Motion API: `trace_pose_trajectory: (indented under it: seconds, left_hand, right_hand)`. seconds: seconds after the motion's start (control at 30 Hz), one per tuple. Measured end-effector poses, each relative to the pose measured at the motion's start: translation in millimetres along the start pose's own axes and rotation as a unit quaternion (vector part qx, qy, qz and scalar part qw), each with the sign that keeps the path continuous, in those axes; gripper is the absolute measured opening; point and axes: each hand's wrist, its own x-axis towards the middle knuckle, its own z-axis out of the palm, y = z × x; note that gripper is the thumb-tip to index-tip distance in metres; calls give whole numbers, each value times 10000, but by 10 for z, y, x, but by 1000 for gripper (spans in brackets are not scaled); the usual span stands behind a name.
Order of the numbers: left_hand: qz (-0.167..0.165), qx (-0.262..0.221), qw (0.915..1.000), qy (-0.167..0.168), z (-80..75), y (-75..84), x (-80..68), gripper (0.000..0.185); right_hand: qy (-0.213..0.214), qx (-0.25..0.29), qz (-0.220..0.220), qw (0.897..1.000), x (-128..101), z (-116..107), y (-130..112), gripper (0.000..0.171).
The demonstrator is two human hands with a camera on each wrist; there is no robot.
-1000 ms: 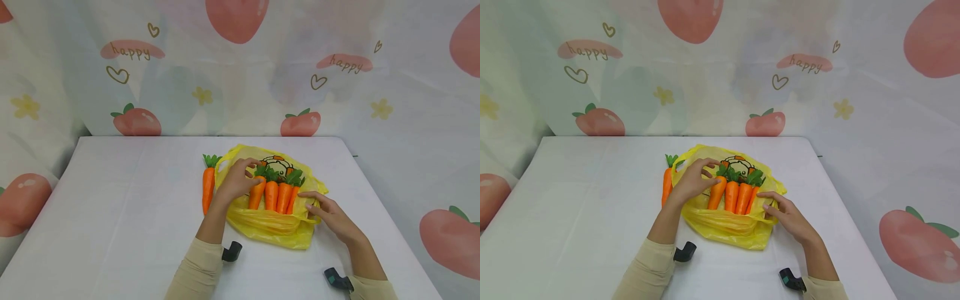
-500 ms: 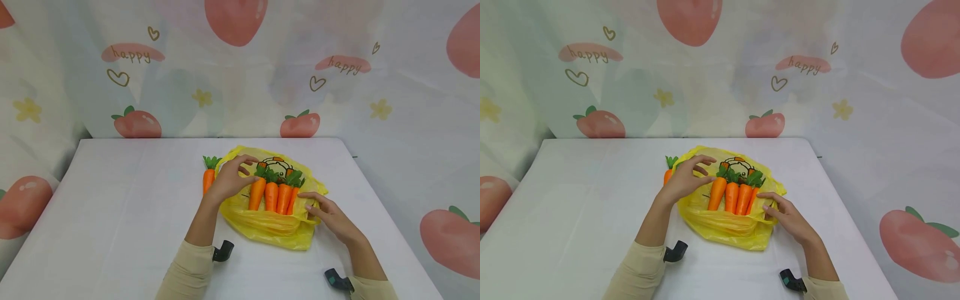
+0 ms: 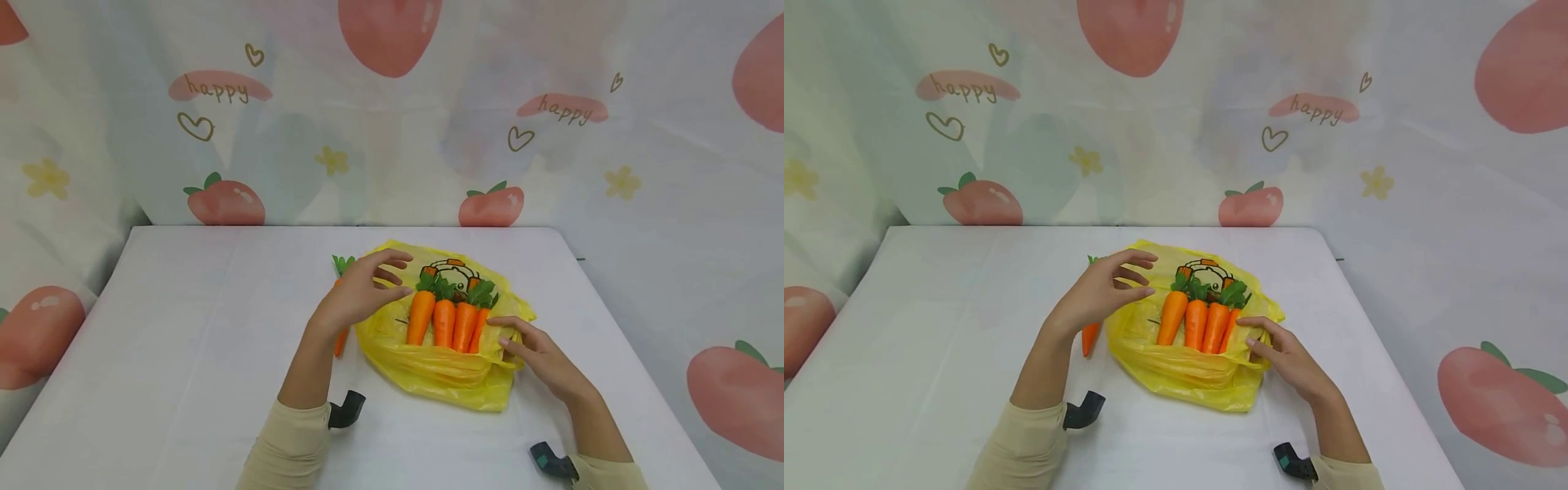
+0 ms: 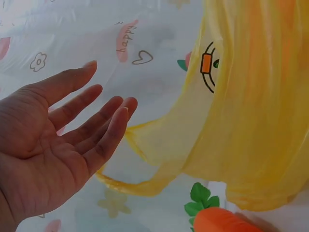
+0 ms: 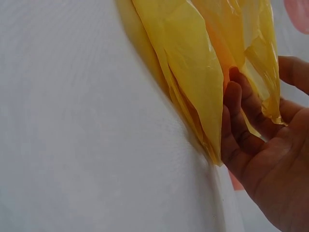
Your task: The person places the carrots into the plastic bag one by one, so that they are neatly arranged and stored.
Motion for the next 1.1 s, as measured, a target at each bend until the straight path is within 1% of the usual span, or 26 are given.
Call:
trace_pose_trajectory:
  seconds: [0.13,0.23,0.4,0.53,0.73,0.9,1.1]
  left_hand:
    - [-35,10,10000,65,-104,11,-69,43]
    - [5,26,10000,95,-173,11,-116,42]
    - [29,16,9998,170,-267,-8,-160,41]
    - [-69,-67,9993,348,-367,-48,-201,39]
    - [-169,-212,9972,701,-526,-91,-267,39]
    - [-302,-167,9959,834,-639,-164,-305,39]
    - [-549,-106,9934,1001,-757,-313,-348,39]
  right_hand:
    - [0,-15,14,10000,5,1,8,38]
    - [19,-38,64,10000,7,-4,10,38]
    - [82,-79,170,9998,-20,-6,-7,39]
    - [74,-42,185,9998,-34,0,-13,39]
    - [73,-112,174,9998,-35,-9,-9,39]
    - [39,-109,98,9999,-22,-7,-5,39]
    - [-8,17,9,10000,-5,25,-16,39]
